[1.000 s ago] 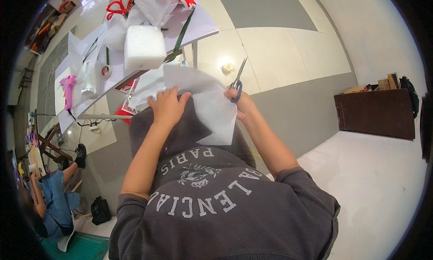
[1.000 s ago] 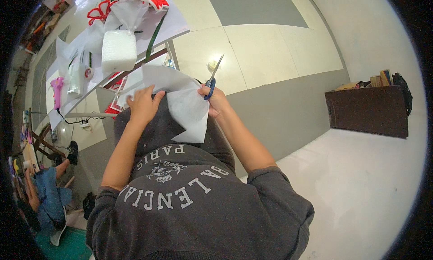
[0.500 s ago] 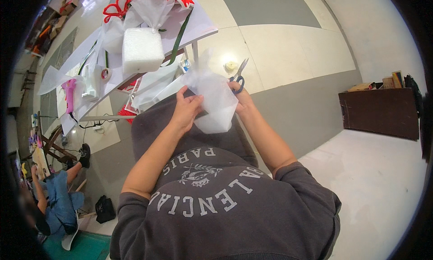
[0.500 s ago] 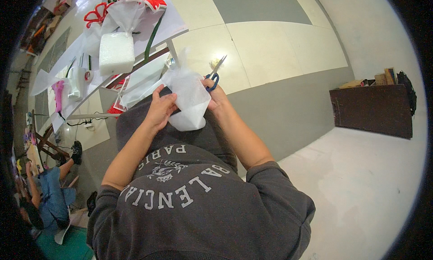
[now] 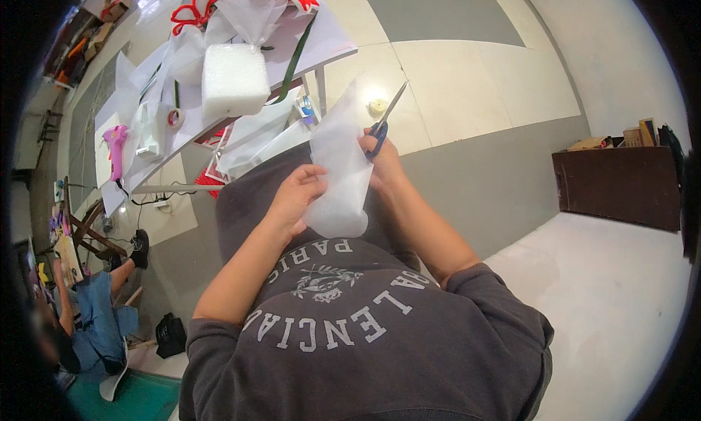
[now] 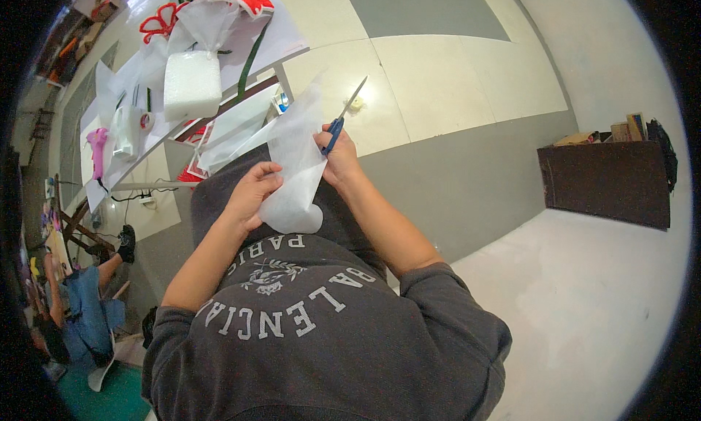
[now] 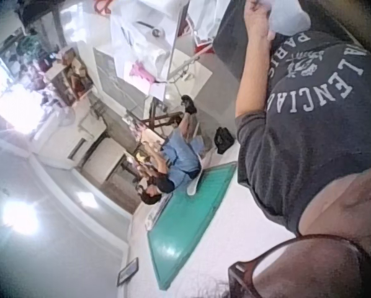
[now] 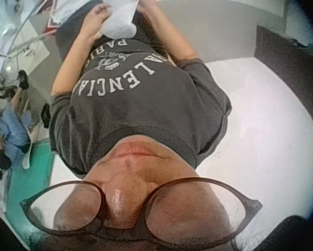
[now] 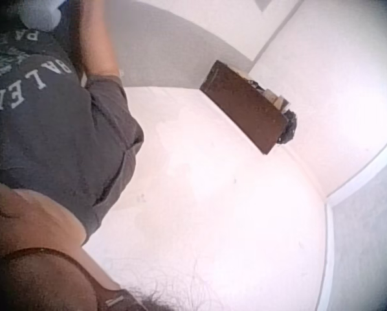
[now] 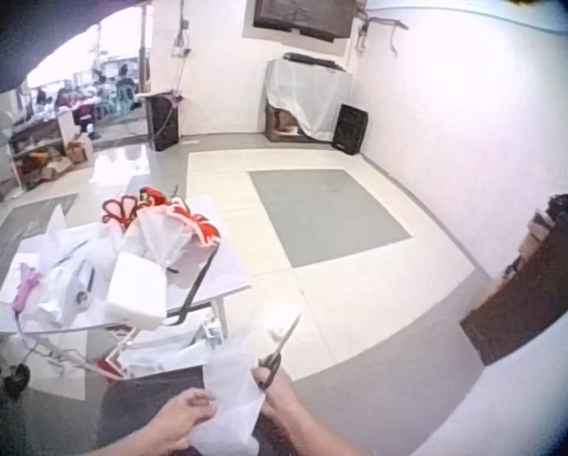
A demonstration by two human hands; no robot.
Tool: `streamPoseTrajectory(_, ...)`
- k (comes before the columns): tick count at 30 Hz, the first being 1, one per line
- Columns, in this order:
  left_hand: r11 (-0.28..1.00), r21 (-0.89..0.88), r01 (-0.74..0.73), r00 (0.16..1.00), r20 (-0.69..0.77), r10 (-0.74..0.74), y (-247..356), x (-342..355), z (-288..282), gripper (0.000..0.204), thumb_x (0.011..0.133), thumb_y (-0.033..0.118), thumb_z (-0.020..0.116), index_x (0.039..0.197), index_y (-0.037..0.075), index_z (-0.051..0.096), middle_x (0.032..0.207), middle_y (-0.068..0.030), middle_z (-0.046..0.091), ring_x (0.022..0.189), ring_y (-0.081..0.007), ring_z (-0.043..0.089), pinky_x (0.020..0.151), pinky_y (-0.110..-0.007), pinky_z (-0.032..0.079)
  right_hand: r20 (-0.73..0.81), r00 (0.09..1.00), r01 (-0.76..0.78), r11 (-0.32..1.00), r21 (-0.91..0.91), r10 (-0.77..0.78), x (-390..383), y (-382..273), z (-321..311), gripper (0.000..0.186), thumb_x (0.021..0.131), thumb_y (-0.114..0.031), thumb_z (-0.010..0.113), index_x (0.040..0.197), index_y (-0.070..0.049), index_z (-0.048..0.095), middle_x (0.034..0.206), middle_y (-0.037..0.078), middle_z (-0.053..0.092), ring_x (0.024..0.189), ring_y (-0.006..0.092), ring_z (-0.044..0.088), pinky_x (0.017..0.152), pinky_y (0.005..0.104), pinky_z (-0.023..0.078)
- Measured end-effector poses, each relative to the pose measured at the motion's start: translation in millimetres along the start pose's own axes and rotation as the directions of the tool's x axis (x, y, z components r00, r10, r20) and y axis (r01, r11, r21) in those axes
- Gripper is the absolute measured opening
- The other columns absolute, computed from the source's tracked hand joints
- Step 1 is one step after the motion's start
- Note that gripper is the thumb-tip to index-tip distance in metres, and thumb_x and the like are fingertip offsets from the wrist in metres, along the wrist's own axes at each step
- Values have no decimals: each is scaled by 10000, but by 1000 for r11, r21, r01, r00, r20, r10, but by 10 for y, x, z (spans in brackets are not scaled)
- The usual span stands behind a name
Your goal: The person assembles decorative red and white fabric flowers by wrapping stems with green tape, using a glue gun to attach components, and cutting white mesh fabric with scissors to wrap around the final arrangement.
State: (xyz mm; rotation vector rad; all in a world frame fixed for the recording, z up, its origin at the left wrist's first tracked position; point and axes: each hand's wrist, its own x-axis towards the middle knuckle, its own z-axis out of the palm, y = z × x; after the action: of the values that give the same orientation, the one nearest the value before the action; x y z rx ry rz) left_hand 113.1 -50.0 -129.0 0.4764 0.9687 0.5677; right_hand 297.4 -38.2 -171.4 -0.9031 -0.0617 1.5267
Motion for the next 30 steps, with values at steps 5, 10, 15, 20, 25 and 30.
streamPoseTrajectory(5, 924, -291, 249, 961, 192, -198, 148, -107, 5, 297, 801, 0, 543, 1091, 46, 502, 1019, -115, 576, 901, -222, 594, 776, -344, 510, -31, 998, 46, 954, -298, -58, -67, 31, 77, 335, 719, 13, 582, 1012, 29, 422, 786, 60, 510, 697, 134, 531, 649, 267, 458)
streamPoseTrajectory(10, 934, -321, 159, 955, 291, -62, 164, -218, -169, 332, 808, 13, 537, 1138, 13, 491, 1095, -131, 562, 977, -227, 574, 855, -340, 479, 41, 999, 36, 976, -216, -28, -63, 100, 185, 309, 776, -111, 645, 989, 20, 463, 805, 61, 527, 713, 131, 540, 656, 256, 455)
streamPoseTrajectory(15, 929, -367, -44, 981, 160, 110, 219, -530, -711, 349, 834, 16, 507, 1178, -27, 473, 1106, -118, 562, 997, -215, 565, 877, -340, 461, -17, 990, -140, 922, -361, 143, -468, 42, 379, 258, 803, -198, 633, 936, -39, 480, 776, 75, 546, 684, 157, 560, 665, 304, 488)
streamPoseTrajectory(20, 745, -221, -629, 715, -541, 442, 190, -856, -1502, 299, 848, -4, 478, 1147, -14, 497, 1050, -124, 582, 922, -208, 586, 813, -329, 492, 195, 962, -75, 868, -491, 194, -762, 197, 351, 303, 765, -186, 656, 948, -48, 457, 787, 79, 546, 652, 163, 549, 639, 296, 472)
streamPoseTrajectory(25, 507, 378, -774, -75, -851, 520, 165, -1487, -2036, 258, 853, -16, 500, 1109, 0, 535, 991, -97, 594, 846, -149, 582, 726, -271, 495, 431, 769, 16, 660, -751, 472, -971, 350, 714, 324, 737, -140, 676, 964, -55, 462, 797, 58, 538, 717, 130, 541, 652, 271, 452)
streamPoseTrajectory(30, 553, 746, -372, -238, -652, 720, -102, -1752, -1790, 249, 852, 49, 548, 1096, 28, 594, 948, -49, 603, 783, -109, 551, 662, -221, 452, 544, 501, 404, 374, -835, 673, -801, 508, 953, 399, 695, -172, 734, 972, -40, 478, 872, 47, 543, 763, 127, 524, 694, 259, 431)
